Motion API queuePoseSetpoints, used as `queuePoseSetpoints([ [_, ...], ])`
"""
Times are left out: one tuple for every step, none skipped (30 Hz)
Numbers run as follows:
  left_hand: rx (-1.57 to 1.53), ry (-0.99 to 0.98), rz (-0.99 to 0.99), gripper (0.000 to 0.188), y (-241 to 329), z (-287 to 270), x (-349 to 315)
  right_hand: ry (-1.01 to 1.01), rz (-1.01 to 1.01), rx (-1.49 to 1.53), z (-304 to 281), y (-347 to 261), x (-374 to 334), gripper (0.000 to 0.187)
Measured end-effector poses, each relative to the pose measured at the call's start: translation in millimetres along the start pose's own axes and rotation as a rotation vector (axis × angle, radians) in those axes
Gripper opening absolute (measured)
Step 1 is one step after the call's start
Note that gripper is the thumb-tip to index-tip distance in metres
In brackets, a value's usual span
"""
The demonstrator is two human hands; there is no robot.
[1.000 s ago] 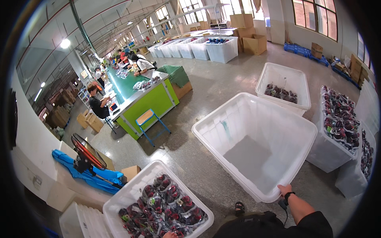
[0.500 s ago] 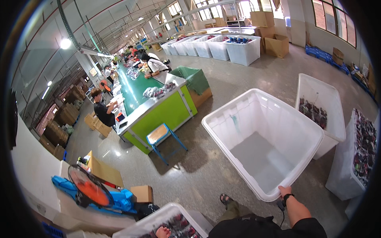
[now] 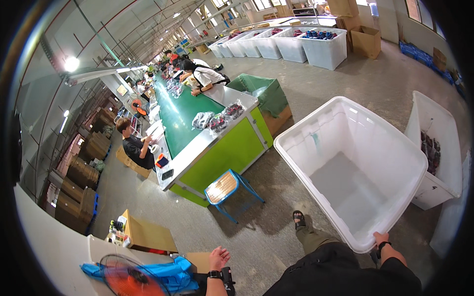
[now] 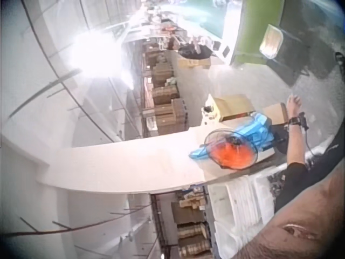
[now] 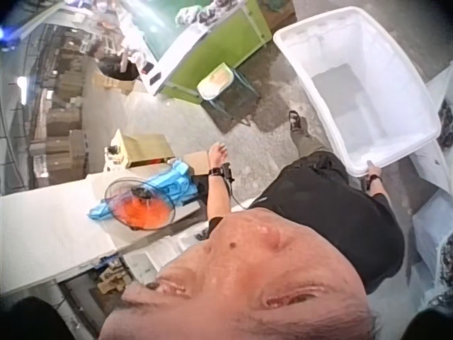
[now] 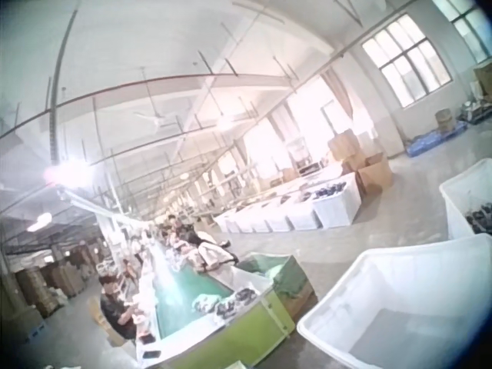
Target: The person picks packaged footwear from a white bin and places them onto a conveyor belt. They repeatedly transfer items between bins and the belt, occasionally moving an empty bin to a new location.
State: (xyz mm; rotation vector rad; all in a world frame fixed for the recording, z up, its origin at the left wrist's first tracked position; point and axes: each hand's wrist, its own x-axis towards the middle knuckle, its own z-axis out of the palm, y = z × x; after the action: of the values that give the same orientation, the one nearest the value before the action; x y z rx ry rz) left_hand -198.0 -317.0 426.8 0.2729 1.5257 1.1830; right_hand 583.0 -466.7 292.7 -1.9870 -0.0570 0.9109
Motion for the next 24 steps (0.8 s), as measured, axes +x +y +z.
queuePoseSetpoints([
  [-0.02, -0.005, -0.008, 0.028, 11.2, 13.0, 30.1, -0.001, 0.049, -0.068, 10.6, -4.2, 6.4, 0.045],
  [-0.019, -0.009, -0.028, 0.027, 22.2, 26.5, 60.7, -0.006, 0.098, -0.115, 21.0, -8.6, 13.6, 0.046],
  [-0.02, -0.013, -0.039, 0.026, 31.0, 41.4, 90.4, -0.017, 0.154, -0.255, 31.9, -14.5, 23.5, 0.054],
  [-0.016, -0.017, -0.048, 0.025, 42.9, 52.3, 117.7, -0.033, 0.219, -0.381, 44.2, -19.5, 32.3, 0.062],
  [-0.032, -0.012, -0.099, 0.023, 55.5, 64.8, 143.0, -0.092, 0.282, -0.593, 59.1, -30.9, 46.2, 0.067],
  [0.005, 0.001, -0.119, 0.024, 67.4, 77.4, 166.4, -0.153, 0.349, -0.811, 72.8, -41.7, 57.0, 0.072],
  [0.058, 0.028, -0.143, 0.026, 80.1, 85.9, 186.1, -0.113, 0.347, -0.925, 93.7, -51.4, 67.2, 0.078],
  [0.108, 0.044, -0.162, 0.027, 95.2, 99.3, 208.8, -0.252, 0.331, -0.771, 117.5, -67.4, 79.0, 0.062],
  [0.137, 0.052, -0.153, 0.024, 109.5, 112.3, 228.3, -0.31, 0.341, -0.653, 140.1, -90.5, 90.8, 0.05],
  [0.141, 0.043, -0.139, 0.022, 127.2, 122.1, 247.5, -0.352, 0.4, -0.558, 169.9, -120.1, 105.3, 0.035],
  [0.139, 0.036, -0.131, 0.021, 142.0, 134.4, 265.6, -0.316, 0.403, -0.463, 200.1, -153.4, 115.4, 0.033],
  [0.13, 0.033, -0.128, 0.019, 152.7, 147.1, 280.9, -0.345, 0.199, -0.54, 234.3, -189.6, 123.0, 0.03],
  [0.13, -0.013, -0.122, 0.016, 167.4, 157.2, 297.3, -0.431, 0.163, -0.549, 270.4, -228.2, 128.3, 0.027],
  [0.157, 0.011, -0.133, 0.019, 180.5, 168.7, 314.0, -0.444, 0.108, -0.511, 309.7, -263.3, 128.2, 0.027],
  [0.189, 0.018, -0.143, 0.019, 194.9, 180.0, 331.7, -0.459, 0.031, -0.487, 351.3, -295.0, 124.7, 0.028],
  [0.211, 0.015, -0.142, 0.02, 208.9, 189.3, 348.9, -0.493, -0.049, -0.51, 390.4, -324.9, 120.5, 0.03],
  [0.249, 0.0, -0.151, 0.02, 223.0, 197.3, 367.6, -0.562, -0.156, -0.526, 426.9, -350.7, 115.9, 0.033],
  [0.277, -0.025, -0.151, 0.02, 238.4, 206.3, 389.2, -0.583, -0.174, -0.541, 463.0, -371.1, 111.5, 0.036],
  [0.312, -0.05, -0.155, 0.02, 254.3, 212.1, 409.5, -0.613, -0.213, -0.559, 496.9, -384.6, 107.0, 0.039],
  [0.338, -0.059, -0.141, 0.02, 270.7, 219.1, 432.0, -0.645, -0.254, -0.619, 528.4, -394.9, 105.7, 0.042],
  [0.367, -0.071, -0.131, 0.02, 287.5, 228.1, 457.5, -0.675, -0.302, -0.676, 556.4, -400.5, 105.9, 0.045],
  [0.39, -0.069, -0.132, 0.02, 304.4, 237.2, 484.3, -0.643, -0.344, -0.78, 582.4, -401.7, 107.6, 0.048],
  [0.413, -0.066, -0.133, 0.02, 321.4, 246.2, 512.7, -0.619, -0.39, -0.871, 608.5, -400.0, 111.1, 0.051],
  [0.482, -0.069, -0.128, 0.022, 338.6, 255.4, 542.4, -0.598, -0.436, -0.96, 629.8, -395.5, 114.5, 0.054],
])
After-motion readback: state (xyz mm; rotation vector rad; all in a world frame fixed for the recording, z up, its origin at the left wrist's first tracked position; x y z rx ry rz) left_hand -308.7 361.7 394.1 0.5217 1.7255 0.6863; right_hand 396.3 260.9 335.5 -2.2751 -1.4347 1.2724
